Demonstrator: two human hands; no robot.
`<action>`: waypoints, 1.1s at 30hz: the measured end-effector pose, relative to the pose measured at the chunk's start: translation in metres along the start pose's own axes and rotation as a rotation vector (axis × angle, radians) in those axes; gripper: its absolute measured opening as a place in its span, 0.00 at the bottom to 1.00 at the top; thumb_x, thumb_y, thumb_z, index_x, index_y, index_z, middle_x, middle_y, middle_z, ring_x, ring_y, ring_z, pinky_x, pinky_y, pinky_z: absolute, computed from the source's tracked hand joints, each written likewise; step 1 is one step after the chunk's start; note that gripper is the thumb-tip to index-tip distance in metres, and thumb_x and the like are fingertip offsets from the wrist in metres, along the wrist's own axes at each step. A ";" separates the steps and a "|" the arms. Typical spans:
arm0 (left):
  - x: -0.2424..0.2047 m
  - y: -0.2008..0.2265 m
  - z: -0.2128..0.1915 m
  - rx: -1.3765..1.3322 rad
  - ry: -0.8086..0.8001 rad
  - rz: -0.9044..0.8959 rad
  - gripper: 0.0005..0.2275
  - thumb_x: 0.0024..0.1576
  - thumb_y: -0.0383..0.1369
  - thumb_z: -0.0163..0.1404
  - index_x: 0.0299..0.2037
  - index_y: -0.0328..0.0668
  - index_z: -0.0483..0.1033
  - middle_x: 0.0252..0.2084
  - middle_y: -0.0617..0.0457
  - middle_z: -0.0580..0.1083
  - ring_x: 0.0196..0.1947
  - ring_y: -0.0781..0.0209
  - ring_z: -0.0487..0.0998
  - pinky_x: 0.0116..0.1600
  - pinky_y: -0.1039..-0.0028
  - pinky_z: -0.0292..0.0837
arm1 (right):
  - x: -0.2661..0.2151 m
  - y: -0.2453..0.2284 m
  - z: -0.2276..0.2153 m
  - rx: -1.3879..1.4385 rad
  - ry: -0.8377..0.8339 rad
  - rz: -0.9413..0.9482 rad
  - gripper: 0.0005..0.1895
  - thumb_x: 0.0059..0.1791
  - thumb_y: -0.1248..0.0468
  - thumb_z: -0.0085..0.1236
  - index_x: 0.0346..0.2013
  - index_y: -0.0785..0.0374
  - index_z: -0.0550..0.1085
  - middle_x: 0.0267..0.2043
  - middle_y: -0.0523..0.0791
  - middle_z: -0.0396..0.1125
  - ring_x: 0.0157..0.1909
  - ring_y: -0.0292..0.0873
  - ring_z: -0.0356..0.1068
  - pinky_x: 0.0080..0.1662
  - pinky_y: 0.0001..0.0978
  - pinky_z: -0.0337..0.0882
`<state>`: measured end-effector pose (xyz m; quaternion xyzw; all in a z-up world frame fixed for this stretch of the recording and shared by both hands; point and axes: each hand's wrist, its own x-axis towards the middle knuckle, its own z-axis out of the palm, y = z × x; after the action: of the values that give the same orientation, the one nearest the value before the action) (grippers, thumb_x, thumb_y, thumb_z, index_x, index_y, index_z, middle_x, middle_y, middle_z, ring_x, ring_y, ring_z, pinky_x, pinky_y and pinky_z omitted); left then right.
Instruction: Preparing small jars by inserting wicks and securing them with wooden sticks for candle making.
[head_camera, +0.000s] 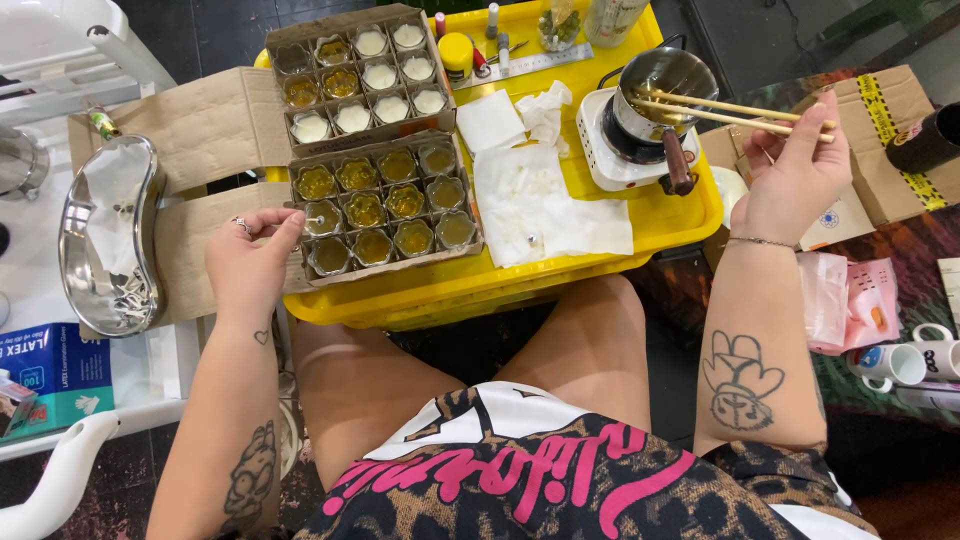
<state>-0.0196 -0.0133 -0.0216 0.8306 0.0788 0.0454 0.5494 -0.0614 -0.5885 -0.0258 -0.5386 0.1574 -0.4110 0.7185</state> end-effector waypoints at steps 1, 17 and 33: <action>0.001 -0.001 0.000 0.000 0.001 0.000 0.08 0.58 0.33 0.62 0.41 0.36 0.83 0.30 0.62 0.76 0.29 0.78 0.70 0.36 0.85 0.65 | 0.001 -0.001 0.001 0.001 -0.001 0.000 0.21 0.64 0.60 0.56 0.69 0.68 0.72 0.41 0.44 0.71 0.37 0.38 0.72 0.43 0.32 0.78; 0.002 -0.005 0.001 -0.033 -0.007 0.021 0.08 0.59 0.32 0.62 0.42 0.35 0.83 0.30 0.62 0.76 0.29 0.78 0.70 0.36 0.85 0.65 | -0.019 -0.008 0.002 0.144 0.212 -0.019 0.17 0.57 0.53 0.59 0.46 0.65 0.74 0.34 0.45 0.71 0.33 0.39 0.73 0.42 0.33 0.80; 0.005 -0.012 -0.001 -0.030 -0.007 -0.011 0.08 0.58 0.32 0.62 0.40 0.35 0.83 0.30 0.62 0.76 0.28 0.79 0.69 0.34 0.85 0.64 | -0.023 -0.002 -0.017 0.118 0.114 -0.214 0.21 0.65 0.57 0.52 0.70 0.66 0.70 0.41 0.48 0.69 0.34 0.40 0.68 0.43 0.32 0.73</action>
<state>-0.0161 -0.0075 -0.0323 0.8220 0.0808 0.0408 0.5623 -0.0878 -0.5819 -0.0350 -0.4852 0.1151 -0.5237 0.6907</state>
